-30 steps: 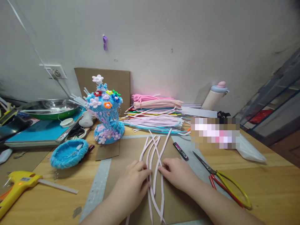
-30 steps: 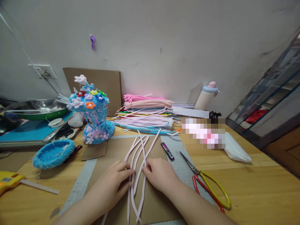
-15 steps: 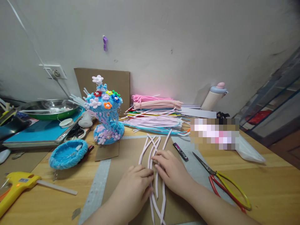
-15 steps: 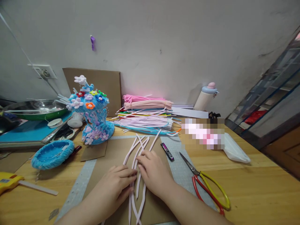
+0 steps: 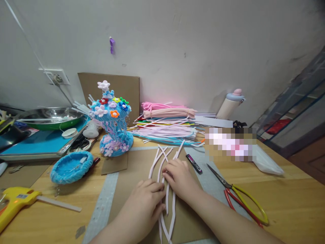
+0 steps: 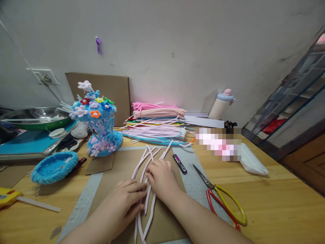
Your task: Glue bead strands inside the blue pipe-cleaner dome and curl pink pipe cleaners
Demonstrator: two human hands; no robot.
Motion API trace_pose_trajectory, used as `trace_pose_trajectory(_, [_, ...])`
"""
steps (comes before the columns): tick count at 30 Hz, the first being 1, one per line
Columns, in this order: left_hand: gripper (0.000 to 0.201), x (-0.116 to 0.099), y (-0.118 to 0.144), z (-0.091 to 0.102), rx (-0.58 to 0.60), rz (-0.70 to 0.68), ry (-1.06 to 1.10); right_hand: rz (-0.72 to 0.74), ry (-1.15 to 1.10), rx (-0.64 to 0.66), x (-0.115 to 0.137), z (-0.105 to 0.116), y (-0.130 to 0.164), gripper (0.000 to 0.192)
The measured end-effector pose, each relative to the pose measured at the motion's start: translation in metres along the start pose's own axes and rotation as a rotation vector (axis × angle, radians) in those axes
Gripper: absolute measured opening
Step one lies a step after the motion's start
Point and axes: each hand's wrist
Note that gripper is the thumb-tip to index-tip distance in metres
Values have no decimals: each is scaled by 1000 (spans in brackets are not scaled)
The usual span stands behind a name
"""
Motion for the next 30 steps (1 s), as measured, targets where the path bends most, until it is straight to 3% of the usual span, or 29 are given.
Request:
trace_pose_trajectory(13, [29, -1, -1, 0, 16, 10, 26, -46, 111, -6, 13, -10, -1, 6])
trace_pose_trajectory(19, [22, -2, 0, 0, 12, 15, 42, -28, 134, 16, 17, -10, 0, 10])
trace_pose_trajectory(30, [22, -3, 0, 3, 21, 13, 12, -39, -68, -85, 15, -3, 6, 11])
Point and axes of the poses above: each hand's wrist, its own y-axis away from the middle knuckle, its own z-axis out of the back of the hand, x = y × z, and after that the axes turned 7 degrees about -z, right-handed
